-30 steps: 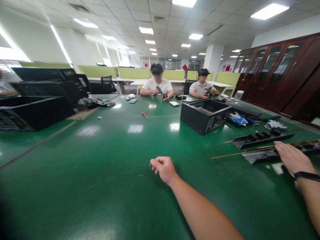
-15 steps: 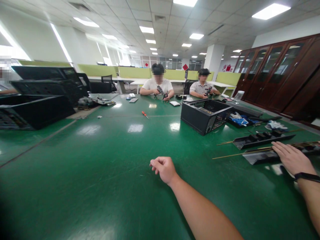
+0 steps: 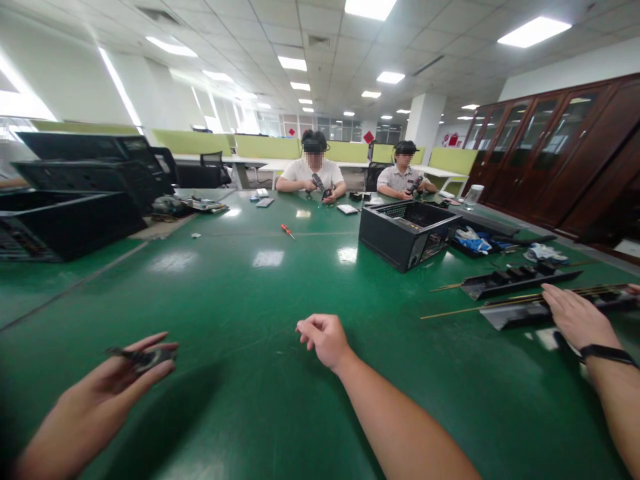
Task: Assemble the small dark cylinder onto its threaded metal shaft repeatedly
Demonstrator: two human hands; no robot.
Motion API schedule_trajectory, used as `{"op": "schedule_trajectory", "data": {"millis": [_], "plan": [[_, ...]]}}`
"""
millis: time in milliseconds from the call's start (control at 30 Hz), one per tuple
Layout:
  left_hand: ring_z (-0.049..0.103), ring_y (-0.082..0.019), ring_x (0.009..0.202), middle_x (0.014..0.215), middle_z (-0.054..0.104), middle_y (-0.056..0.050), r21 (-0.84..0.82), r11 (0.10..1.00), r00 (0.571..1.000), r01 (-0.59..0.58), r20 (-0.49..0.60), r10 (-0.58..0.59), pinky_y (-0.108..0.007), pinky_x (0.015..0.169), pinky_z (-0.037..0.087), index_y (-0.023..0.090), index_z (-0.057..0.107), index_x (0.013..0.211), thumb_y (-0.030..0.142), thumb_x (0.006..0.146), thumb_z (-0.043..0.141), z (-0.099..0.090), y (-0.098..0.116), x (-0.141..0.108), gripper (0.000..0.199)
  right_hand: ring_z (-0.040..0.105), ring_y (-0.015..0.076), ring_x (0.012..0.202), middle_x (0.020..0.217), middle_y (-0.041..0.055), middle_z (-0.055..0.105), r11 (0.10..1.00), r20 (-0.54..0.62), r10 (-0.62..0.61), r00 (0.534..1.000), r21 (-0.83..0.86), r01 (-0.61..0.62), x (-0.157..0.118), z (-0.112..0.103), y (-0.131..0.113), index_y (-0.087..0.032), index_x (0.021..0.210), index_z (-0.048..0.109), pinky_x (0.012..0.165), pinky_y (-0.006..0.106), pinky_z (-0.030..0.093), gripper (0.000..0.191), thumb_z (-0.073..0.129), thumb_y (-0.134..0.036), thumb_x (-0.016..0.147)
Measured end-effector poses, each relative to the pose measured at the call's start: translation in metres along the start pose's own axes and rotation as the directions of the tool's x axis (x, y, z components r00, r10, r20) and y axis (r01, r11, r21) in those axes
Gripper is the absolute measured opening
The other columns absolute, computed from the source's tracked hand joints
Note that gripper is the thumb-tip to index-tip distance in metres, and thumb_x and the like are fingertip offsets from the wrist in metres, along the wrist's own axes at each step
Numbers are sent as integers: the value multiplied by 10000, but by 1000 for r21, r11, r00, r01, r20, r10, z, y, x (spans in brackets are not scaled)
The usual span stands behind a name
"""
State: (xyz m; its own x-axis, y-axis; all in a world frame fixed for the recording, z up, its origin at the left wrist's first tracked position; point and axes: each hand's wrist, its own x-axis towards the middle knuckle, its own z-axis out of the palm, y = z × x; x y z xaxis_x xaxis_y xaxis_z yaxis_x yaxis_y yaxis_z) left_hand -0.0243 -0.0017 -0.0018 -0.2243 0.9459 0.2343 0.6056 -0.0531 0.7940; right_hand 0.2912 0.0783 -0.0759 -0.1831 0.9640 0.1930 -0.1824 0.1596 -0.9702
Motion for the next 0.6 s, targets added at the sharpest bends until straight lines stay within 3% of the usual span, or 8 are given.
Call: {"op": "schedule_trajectory", "data": {"millis": [67,133,267,433,600], "plan": [[660,-278,1091,1188,692,-85,-193,978,982,73,188,-36,-455,1066,485,199,547,1283,669,630,740,32,14,10,827,480,94,442,582,2,611,1000,9,-2,1000,10,2,1,0,0,-147,748,684,467,234,358,276,668,-416,802],[657,-272,1103,1185,690,-103,-295,951,957,91,290,-1,-458,1084,463,191,447,1364,580,635,780,67,26,15,891,497,96,479,631,-8,612,999,22,-13,1000,40,12,1,0,1,-154,864,679,487,233,381,240,685,-379,780],[663,-253,1080,1148,696,-98,-311,950,920,9,375,114,-445,1041,492,194,434,1345,452,717,741,115,32,16,746,528,90,607,892,9,623,998,61,-62,996,13,62,-1,1,5,-200,1128,594,558,227,419,442,716,-236,705],[662,-240,977,1039,702,-52,-41,961,909,-274,316,273,-404,911,531,232,653,1069,370,766,696,119,20,13,336,577,118,746,1091,35,619,950,149,-120,982,-269,157,-8,4,3,-238,1229,528,643,249,434,612,664,-88,651],[647,-214,979,1025,697,-38,-28,915,861,-403,327,390,-358,898,511,253,674,1065,329,807,667,115,11,12,269,599,144,760,1044,17,647,889,232,-141,962,-398,227,-14,7,-3,-237,1163,572,695,278,443,537,685,-97,658]]}}
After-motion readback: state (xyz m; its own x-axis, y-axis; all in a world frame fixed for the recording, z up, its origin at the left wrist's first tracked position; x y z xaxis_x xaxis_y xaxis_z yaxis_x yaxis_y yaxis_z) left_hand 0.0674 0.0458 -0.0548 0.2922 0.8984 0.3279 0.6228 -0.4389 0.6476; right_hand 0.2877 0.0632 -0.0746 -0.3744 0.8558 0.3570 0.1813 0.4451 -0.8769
